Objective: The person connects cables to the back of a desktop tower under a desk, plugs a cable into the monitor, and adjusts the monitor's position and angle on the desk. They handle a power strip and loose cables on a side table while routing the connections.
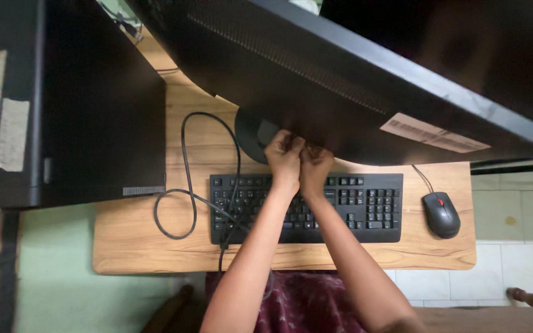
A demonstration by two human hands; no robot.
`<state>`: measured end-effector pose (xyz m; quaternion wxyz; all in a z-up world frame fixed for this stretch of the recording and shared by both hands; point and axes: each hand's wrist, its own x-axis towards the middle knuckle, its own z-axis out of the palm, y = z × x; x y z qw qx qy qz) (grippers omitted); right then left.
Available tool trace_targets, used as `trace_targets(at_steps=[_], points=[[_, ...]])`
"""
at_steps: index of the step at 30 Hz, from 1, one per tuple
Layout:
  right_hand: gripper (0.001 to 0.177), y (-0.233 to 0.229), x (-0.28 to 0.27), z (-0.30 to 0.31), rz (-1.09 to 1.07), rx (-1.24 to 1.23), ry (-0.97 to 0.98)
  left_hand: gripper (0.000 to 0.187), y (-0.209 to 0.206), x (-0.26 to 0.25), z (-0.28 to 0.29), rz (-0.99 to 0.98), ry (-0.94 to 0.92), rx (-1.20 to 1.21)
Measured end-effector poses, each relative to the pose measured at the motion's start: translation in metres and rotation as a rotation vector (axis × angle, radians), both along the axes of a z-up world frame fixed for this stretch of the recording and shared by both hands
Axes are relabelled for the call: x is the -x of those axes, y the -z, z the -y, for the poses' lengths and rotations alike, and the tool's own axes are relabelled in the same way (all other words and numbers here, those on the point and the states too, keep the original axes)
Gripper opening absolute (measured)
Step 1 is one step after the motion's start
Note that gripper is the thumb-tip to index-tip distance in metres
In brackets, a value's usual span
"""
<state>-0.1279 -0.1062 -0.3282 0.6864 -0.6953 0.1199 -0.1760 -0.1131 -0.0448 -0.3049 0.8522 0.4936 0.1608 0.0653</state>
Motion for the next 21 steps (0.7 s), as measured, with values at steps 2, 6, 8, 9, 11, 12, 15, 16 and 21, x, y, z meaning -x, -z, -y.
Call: trace_targets(at_steps=[2, 6, 8, 9, 11, 12, 15, 16, 21], points=[[0.016, 0.002, -0.003, 0.000, -0.057, 0.000, 0.016, 0.008, 0.002, -0.002, -0.001, -0.018, -0.022, -0.046], [0.015, 0.003, -0.003, 0.000, -0.045, 0.014, 0.020, 0.018, 0.007, -0.003, -0.001, -0.105, -0.043, -0.006], [0.007, 0.001, -0.009, 0.000, -0.010, -0.040, 0.046, 0.018, 0.009, -0.013, 0.000, -0.072, -0.033, -0.022], [0.006, 0.002, 0.000, 0.000, -0.027, -0.017, 0.059, 0.018, 0.013, -0.003, -0.001, -0.084, -0.033, -0.031], [0.008, 0.001, 0.001, -0.003, -0.042, 0.025, 0.088, 0.016, 0.016, 0.004, -0.004, -0.108, -0.028, 0.006], [0.009, -0.002, 0.002, -0.005, -0.100, -0.015, 0.088, 0.016, 0.015, 0.002, -0.008, -0.111, -0.024, 0.023], [0.009, -0.007, -0.004, -0.006, -0.136, -0.111, 0.079, 0.008, 0.012, -0.007, -0.010, -0.073, 0.036, 0.060], [0.009, -0.006, -0.001, -0.006, -0.073, -0.134, 0.063, 0.009, 0.013, -0.004, -0.010, -0.081, 0.057, 0.056], [0.012, 0.006, 0.003, -0.008, -0.135, -0.068, 0.118, 0.019, 0.010, 0.000, -0.012, 0.031, 0.093, -0.079]])
